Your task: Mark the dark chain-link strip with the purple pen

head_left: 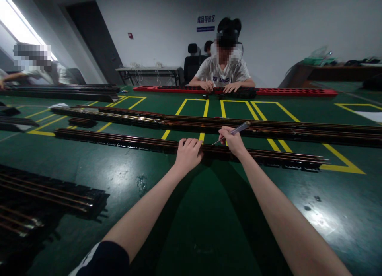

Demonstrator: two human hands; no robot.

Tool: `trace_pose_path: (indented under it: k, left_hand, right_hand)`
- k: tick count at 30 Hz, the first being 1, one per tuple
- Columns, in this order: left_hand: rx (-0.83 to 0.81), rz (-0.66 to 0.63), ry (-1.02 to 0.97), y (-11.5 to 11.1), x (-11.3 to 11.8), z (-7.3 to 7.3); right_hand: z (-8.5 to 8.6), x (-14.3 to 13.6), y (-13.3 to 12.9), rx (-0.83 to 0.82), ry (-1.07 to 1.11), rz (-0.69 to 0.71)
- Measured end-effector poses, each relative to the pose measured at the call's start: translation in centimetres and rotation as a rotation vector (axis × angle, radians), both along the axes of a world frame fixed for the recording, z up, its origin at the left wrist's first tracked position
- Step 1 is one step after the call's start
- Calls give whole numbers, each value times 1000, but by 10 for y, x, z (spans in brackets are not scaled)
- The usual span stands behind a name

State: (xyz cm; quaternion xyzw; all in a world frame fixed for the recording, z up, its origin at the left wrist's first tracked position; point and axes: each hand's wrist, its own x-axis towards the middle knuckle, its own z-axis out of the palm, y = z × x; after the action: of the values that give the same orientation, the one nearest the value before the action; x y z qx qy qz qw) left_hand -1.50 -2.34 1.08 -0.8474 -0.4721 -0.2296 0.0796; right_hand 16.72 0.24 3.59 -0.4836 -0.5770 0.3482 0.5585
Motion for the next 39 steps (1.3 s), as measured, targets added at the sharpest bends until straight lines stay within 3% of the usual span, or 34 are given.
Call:
trace_pose_path:
  k: [33,39]
  left_hand:
    - [17,28,33,-1,0,0]
    - [-18,-17,25,1,-1,0]
  right_hand:
    - [1,3,-1,-11,-25,27]
    - [-1,6,0,-16,-15,26]
